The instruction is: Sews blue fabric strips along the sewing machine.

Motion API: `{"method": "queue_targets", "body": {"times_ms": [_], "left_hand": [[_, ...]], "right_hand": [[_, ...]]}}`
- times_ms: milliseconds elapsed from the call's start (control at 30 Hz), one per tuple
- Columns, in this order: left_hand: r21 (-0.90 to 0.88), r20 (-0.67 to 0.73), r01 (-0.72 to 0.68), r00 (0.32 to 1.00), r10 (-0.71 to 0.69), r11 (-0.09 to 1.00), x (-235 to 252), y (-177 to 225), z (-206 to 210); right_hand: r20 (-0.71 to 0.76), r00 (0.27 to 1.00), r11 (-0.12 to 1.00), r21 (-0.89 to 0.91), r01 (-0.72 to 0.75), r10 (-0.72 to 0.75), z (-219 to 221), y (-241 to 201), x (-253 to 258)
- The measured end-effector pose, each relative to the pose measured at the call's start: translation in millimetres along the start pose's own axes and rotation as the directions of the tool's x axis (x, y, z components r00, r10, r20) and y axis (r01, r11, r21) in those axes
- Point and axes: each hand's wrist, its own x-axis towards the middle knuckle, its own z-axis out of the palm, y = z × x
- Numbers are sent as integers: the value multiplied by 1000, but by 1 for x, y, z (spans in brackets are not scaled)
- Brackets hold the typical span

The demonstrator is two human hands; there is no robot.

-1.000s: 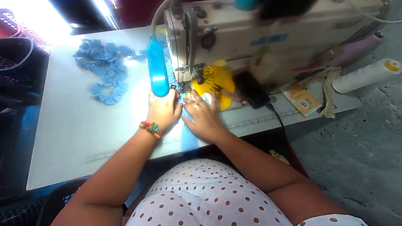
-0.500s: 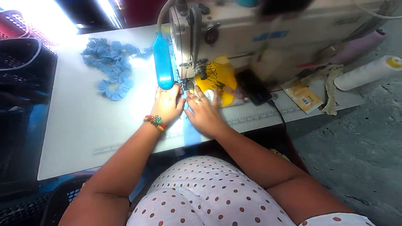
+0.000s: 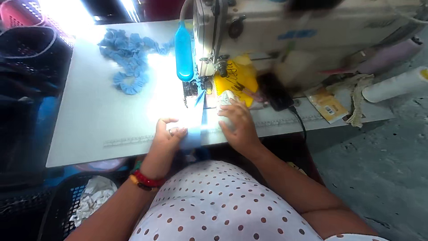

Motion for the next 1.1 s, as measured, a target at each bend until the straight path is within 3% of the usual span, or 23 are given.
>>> {"method": "queue_targets", "body": {"times_ms": [133, 300, 433, 500, 533, 567, 600, 667, 733, 800, 933, 1100], "left_hand": [[-28, 133, 147, 981, -142, 989, -21, -22, -8], [-46, 158, 162, 976, -153, 986, -49, -59, -23], [-205, -98, 53, 992, -74, 977, -61, -63, -36], [-105, -216, 29, 975, -51, 994, -63, -57, -44], [44, -227, 16, 974, -5, 999, -67, -55, -51], [278, -205, 1, 977, 58, 961, -71, -52, -60], [518, -174, -26, 975, 136, 855, -77, -48, -66], [835, -74, -91, 959, 273, 543, -86, -43, -69], [945, 11, -122, 939, 343, 303, -88, -42, -68], [979, 52, -134, 894, 446, 155, -88, -46, -70], [977, 150, -212, 789, 596, 35, -93, -51, -80], [944, 188, -320, 730, 658, 85, -106, -53, -83]], "right_hand": [[9, 1000, 999, 42, -21, 21, -8, -8, -8], [40, 999, 998, 58, -24, 21, -10, -12, -21], [87, 996, 996, 86, -13, 6, -7, -14, -27], [118, 993, 995, 99, -20, 8, -5, -18, -27], [133, 991, 994, 105, -25, 11, -4, -19, -26], [143, 990, 993, 112, -24, 8, -3, -21, -25], [153, 988, 993, 117, -19, 1, -1, -23, -24], [162, 986, 993, 120, 5, -25, 3, -26, -22], [167, 984, 993, 113, 36, -55, 7, -28, -20], [181, 979, 992, 109, 70, -89, 9, -32, -17], [212, 963, 984, 100, 145, -164, 14, -41, -10], [243, 926, 955, 152, 257, -288, 21, -59, 4]]}}
